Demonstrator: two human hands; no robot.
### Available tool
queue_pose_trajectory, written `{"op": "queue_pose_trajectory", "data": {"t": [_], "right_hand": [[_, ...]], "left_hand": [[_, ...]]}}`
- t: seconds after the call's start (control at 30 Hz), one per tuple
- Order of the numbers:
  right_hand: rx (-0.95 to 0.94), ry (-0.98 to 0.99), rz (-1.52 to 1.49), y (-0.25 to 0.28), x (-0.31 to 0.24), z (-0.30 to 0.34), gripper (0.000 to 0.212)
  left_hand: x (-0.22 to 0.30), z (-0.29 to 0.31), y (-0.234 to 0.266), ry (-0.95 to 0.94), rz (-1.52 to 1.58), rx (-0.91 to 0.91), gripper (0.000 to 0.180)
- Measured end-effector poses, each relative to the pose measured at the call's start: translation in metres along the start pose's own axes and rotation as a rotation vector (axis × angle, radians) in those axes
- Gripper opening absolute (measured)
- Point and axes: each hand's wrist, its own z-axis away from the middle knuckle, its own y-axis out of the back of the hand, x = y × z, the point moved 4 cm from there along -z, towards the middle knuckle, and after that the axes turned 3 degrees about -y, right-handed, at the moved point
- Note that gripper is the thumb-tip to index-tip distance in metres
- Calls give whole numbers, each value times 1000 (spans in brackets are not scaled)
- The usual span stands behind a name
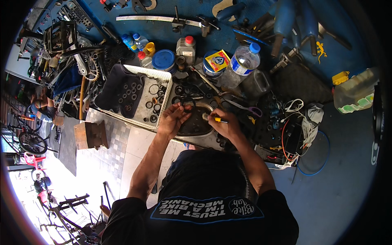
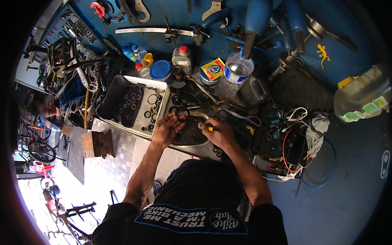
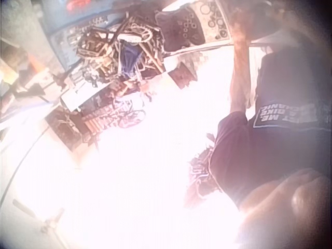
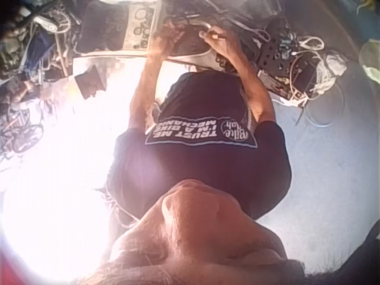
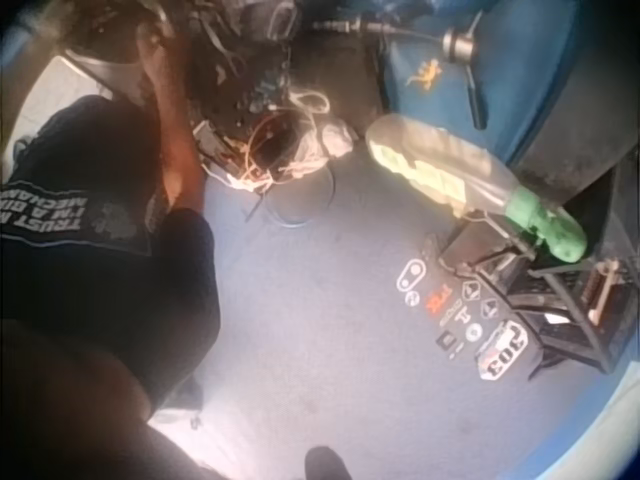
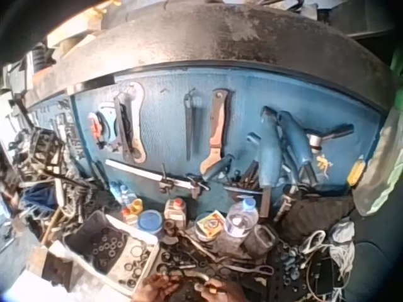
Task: The person repeatedly picks small circular metal parts from a white tray, scrubs them with a yellow-handled brush in a dark liquid basin, and returns them to the tray. The person continues this cycle for multiple parts throughout the clip.
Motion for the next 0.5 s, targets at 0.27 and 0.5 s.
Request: {"op": "queue_pose_trajectory", "data": {"t": [0.27,0.5], "right_hand": [[-32,87,-360,-3,-53,-10,23],[48,328,-189,-2,-58,0,22]], "left_hand": [[-4,7,-7,-92,-253,151,17],[-2,10,-6,-173,-553,221,18]]}}
